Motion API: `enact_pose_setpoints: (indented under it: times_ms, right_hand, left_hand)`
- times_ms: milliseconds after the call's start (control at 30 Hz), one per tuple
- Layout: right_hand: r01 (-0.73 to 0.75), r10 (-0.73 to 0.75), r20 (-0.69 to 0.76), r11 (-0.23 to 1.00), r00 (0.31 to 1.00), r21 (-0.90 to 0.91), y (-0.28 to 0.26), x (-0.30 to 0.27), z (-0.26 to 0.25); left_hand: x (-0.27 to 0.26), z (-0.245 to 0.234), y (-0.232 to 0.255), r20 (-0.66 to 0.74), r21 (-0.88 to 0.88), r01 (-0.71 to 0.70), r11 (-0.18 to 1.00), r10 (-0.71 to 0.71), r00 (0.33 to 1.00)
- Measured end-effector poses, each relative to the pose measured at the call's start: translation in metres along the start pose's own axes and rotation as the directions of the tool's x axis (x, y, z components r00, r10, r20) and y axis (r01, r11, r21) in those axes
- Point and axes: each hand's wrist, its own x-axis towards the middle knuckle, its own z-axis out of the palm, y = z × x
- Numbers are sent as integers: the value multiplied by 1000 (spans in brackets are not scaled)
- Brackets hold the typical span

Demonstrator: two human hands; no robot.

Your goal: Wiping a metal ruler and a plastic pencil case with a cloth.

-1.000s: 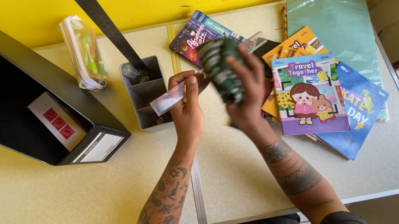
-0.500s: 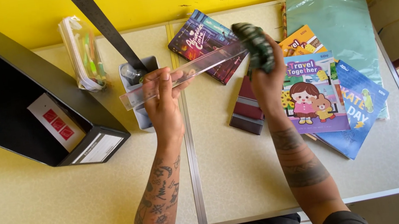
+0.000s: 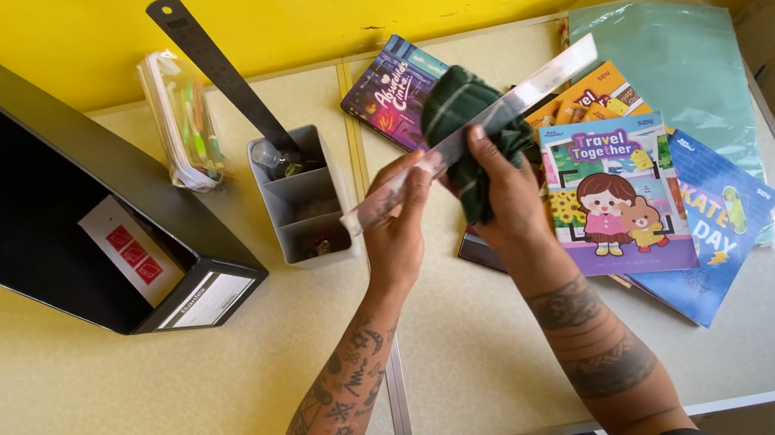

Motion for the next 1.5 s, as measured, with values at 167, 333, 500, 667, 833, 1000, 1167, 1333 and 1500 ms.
enact_pose_setpoints:
  times_ms: [167,333,500,667,833,1000,1167,1333,1500]
  right_hand:
    - [123,-133,-151,990,980,-72,-19,11,-24]
    - [306,-343,-147,925,928,-225,-33,7,-14]
    - [90,-117,-118,974,986,-207,-17,-4,3]
    - [104,-128,-85,963,988,-247,-16,-3,12]
    - [84,-103,-70,967,992,-239,-12,-2,12]
    - [46,-55,-31,970,998,-238,-4,2,2]
    - [25,-38,-48,968,998,-249,-6,2,6]
    - [6,-19,-50,967,999,-254,-8,-1,6]
    - [8,-22,-52,969,998,-247,-11,-3,6]
  left_hand:
    - [13,-19,7,86,-3,-56,998,56,995]
    - [17,-30,49,86,295,-339,893,329,940]
    - [12,-26,62,421,735,-496,462,263,868]
    - [14,-21,62,331,753,-226,618,-58,942]
    - [13,-26,70,292,785,-198,587,-70,954]
    - [14,-35,64,308,767,-220,603,-46,950]
    - [16,-33,67,279,770,-178,613,-73,958]
    - [16,-31,66,246,785,-113,609,-139,959]
    - [15,-27,68,240,778,-90,622,-162,957]
